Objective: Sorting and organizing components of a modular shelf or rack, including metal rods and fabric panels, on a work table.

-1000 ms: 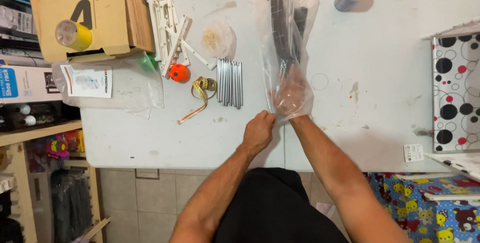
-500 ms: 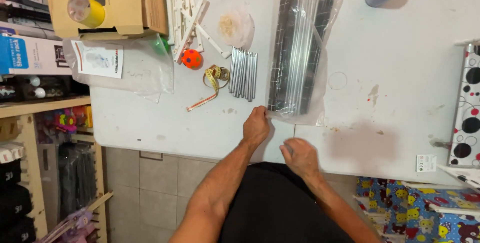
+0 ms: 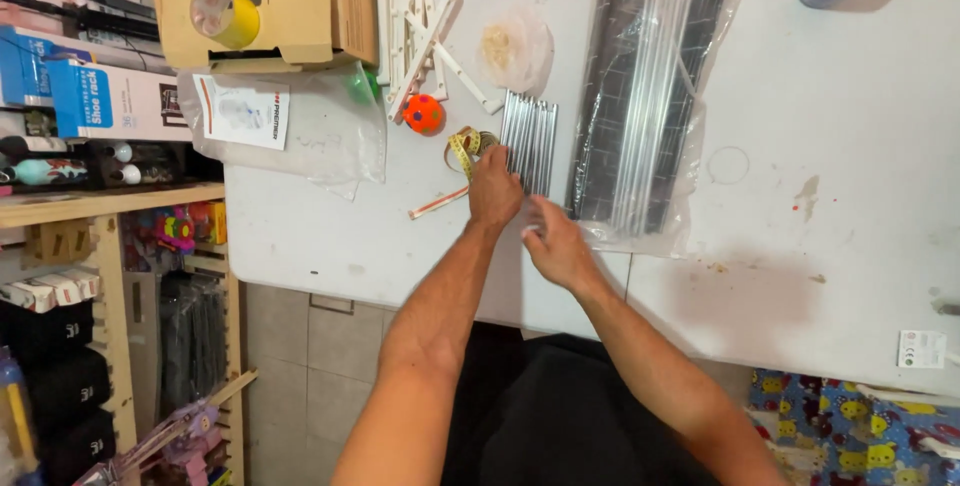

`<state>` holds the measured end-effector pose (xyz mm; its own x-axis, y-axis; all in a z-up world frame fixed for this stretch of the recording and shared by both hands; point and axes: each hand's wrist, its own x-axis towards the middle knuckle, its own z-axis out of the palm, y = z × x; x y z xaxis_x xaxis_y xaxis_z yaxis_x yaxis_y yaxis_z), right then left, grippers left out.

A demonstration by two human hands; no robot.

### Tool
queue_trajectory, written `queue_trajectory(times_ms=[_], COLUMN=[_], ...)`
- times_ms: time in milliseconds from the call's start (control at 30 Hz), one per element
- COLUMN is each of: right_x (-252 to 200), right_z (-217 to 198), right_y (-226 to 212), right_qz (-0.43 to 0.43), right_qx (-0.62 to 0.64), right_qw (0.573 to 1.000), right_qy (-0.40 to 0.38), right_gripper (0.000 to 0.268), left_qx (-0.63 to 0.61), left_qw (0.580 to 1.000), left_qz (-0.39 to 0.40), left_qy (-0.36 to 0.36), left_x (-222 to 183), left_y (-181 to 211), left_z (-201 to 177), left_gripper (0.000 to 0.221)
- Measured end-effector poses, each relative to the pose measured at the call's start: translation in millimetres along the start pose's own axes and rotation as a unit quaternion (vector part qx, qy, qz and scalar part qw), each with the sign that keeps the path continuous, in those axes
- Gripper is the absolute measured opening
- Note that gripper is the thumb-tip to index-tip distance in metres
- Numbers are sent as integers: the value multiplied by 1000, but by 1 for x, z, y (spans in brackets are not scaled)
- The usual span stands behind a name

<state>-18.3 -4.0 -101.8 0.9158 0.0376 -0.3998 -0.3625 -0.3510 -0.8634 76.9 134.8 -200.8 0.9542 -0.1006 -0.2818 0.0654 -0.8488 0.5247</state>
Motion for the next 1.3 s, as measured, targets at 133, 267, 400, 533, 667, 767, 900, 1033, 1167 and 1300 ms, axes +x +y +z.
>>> queue_trajectory(times_ms=[133,267,400,533,667,767,900,1033,1167,1300], right_x=[72,107,132,155,170,181,188,189,179,168], right_z=[18,36,51,69,82,87,87,72,59,38], right_y=[2,-2,-24,-40,-18,-9,-5,7,-29,-31], right_qz=[172,267,322,348,345,349,362,350,340,301], right_qx=[-40,-57,-100,-126,-165,-169,-196,-246,-240,-167], right_qw=[981,950,916,889,877,871,864,865,880,919], right_qy=[77,150,217,269,292,302,288,264,229,192], right_gripper=[82,101,100,99,90,76,58,53,52,59], left_qx=[8,12,30,66,82,86,46,15,-36,-94], left_qw=[999,999,999,992,977,962,952,948,955,961], left_qz=[5,-2,28,62,147,195,208,203,162,120], left_qy=[44,51,-29,-84,-130,-171,-222,-246,-247,-230], left_x=[10,0,-14,-16,-28,-33,-36,-35,-39,-42], left_y=[-25,-21,-7,-30,-49,-62,-74,-79,-81,-85], left_z=[13,0,-27,-20,-23,-38,-49,-55,-59,-48], left_gripper=[44,42,47,42,39,47,48,46,45,44])
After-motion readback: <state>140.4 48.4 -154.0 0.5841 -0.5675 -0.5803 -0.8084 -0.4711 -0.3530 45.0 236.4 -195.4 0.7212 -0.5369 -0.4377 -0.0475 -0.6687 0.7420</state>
